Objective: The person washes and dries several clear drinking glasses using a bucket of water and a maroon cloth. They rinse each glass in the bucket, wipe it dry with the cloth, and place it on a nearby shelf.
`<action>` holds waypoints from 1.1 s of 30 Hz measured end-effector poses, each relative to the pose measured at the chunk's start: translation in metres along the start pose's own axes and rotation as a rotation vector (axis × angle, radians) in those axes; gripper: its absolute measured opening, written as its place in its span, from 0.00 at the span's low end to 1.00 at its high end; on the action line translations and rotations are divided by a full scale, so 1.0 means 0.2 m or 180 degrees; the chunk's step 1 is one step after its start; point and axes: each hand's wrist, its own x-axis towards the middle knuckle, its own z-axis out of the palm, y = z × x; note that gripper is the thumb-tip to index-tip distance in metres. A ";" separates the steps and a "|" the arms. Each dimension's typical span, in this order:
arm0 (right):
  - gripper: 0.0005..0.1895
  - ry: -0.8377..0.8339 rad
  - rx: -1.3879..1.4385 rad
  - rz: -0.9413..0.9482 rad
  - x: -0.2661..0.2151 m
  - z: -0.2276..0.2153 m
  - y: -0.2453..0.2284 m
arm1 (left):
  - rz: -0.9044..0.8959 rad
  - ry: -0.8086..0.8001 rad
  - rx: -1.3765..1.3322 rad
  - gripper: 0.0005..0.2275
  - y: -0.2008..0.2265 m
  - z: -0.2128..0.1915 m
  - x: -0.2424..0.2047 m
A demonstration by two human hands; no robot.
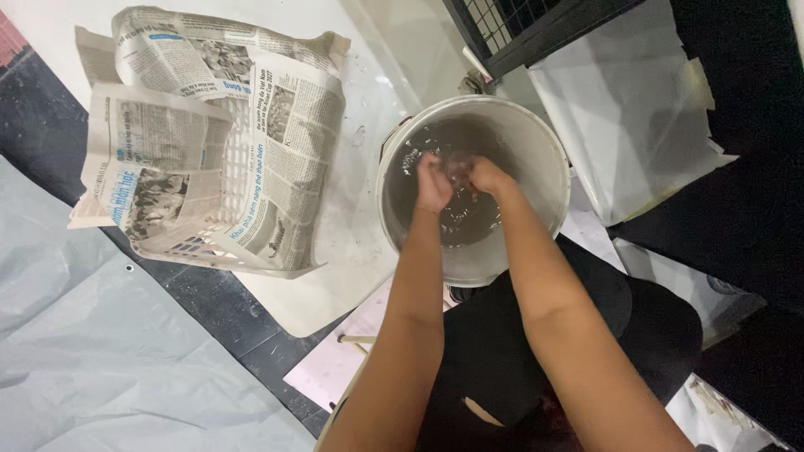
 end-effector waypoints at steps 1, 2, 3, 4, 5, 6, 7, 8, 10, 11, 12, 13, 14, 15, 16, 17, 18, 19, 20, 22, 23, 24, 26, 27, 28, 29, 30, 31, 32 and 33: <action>0.16 -0.0384 0.0482 0.0467 -0.01 -0.02 -0.02 | -0.0037 0.0022 -0.0364 0.20 0.02 -0.01 0.00; 0.17 -0.0771 0.0964 0.0929 -0.03 -0.04 -0.05 | -0.0202 0.0273 -0.0058 0.21 0.03 -0.02 0.00; 0.16 -0.0629 0.0527 0.0816 -0.04 -0.05 -0.08 | -0.0274 0.0412 0.0073 0.21 0.03 -0.02 0.01; 0.16 -0.0487 0.0090 0.0698 -0.06 -0.05 -0.12 | -0.0313 0.0549 0.0074 0.22 0.04 -0.02 0.02; 0.19 -0.0353 -0.0350 0.0578 -0.07 -0.04 -0.15 | -0.0299 0.0671 -0.0027 0.22 0.04 -0.02 0.02; 0.17 0.0088 -0.0495 0.0569 -0.10 -0.01 -0.18 | -0.0200 0.0768 -0.0197 0.23 0.04 -0.02 0.03; 0.16 0.0547 -0.0630 0.0558 -0.11 0.03 -0.20 | -0.0067 0.0826 -0.0405 0.23 0.04 0.00 0.04; 0.16 0.1005 -0.0765 0.0544 -0.12 0.06 -0.21 | 0.0091 0.0833 -0.0643 0.24 0.05 0.01 0.05; 0.17 0.0557 -0.0097 0.0268 -0.14 0.14 -0.22 | 0.0289 0.0992 -0.1113 0.27 0.06 0.04 0.02; 0.18 0.0322 0.0227 0.0128 -0.15 0.18 -0.22 | 0.0233 0.0971 -0.0978 0.30 0.07 0.06 0.00; 0.24 0.0060 0.0377 -0.0258 -0.16 0.21 -0.21 | 0.0224 0.1033 -0.0842 0.29 0.08 0.08 -0.03; 0.30 -0.0202 0.0526 -0.0659 -0.14 0.23 -0.21 | 0.0167 0.1074 -0.0717 0.28 0.10 0.11 -0.05; 0.36 -0.0470 0.0672 -0.1056 -0.13 0.23 -0.19 | 0.0098 0.1090 -0.0606 0.27 0.12 0.14 -0.06; 0.35 -0.0513 0.0126 -0.0970 -0.12 0.23 -0.16 | 0.0031 0.1107 -0.0529 0.26 0.12 0.16 -0.08; 0.35 -0.0556 -0.0418 -0.0880 -0.12 0.21 -0.13 | -0.0030 0.1072 -0.0463 0.25 0.11 0.18 -0.10; 0.34 -0.0611 -0.0966 -0.0807 -0.11 0.21 -0.11 | -0.0071 0.1010 -0.0447 0.24 0.11 0.19 -0.11; 0.28 -0.0625 -0.1738 -0.0647 -0.11 0.21 -0.09 | -0.0093 0.0913 -0.0435 0.23 0.10 0.19 -0.11; 0.22 -0.0623 -0.2508 -0.0486 -0.09 0.20 -0.08 | -0.0118 0.0736 -0.0403 0.21 0.11 0.20 -0.09; 0.17 -0.0608 -0.3276 -0.0314 -0.08 0.20 -0.07 | -0.0167 0.0756 -0.0186 0.21 0.12 0.19 -0.08; 0.13 -0.0126 -0.3575 -0.0432 -0.05 0.22 -0.09 | -0.0286 0.0789 0.0253 0.22 0.12 0.17 -0.03; 0.11 0.0111 -0.3719 -0.0464 -0.05 0.22 -0.10 | -0.0282 0.0617 0.0088 0.21 0.11 0.14 -0.01; 0.12 0.0128 -0.3408 -0.0403 -0.05 0.23 -0.11 | -0.0279 0.0707 0.0036 0.22 0.08 0.10 0.03; 0.13 0.0161 -0.2801 -0.0285 -0.06 0.21 -0.15 | -0.0386 0.0965 0.0084 0.24 0.04 0.01 0.07; 0.19 -0.0256 -0.1675 -0.0033 -0.07 0.18 -0.16 | -0.0438 0.1060 0.0161 0.25 0.02 -0.03 0.09; 0.27 -0.0650 -0.0538 0.0211 -0.08 0.15 -0.19 | -0.0505 0.1107 0.0237 0.26 0.00 -0.06 0.09; 0.37 -0.1019 0.0606 0.0421 -0.08 0.12 -0.22 | -0.0505 0.1078 0.0275 0.27 0.00 -0.09 0.10; 0.40 -0.1107 0.0999 0.0287 -0.09 0.09 -0.24 | -0.0504 0.1026 0.0330 0.28 0.00 -0.12 0.11; 0.43 -0.1195 0.1388 0.0154 -0.10 0.05 -0.26 | -0.0464 0.0829 0.0397 0.28 0.00 -0.14 0.12; 0.48 -0.1282 0.1775 0.0020 -0.09 0.04 -0.28 | -0.0328 0.0895 0.0342 0.24 0.02 -0.15 0.13; 0.44 -0.1266 0.1804 0.0223 -0.10 0.04 -0.29 | -0.0207 0.0965 0.0274 0.21 0.01 -0.17 0.14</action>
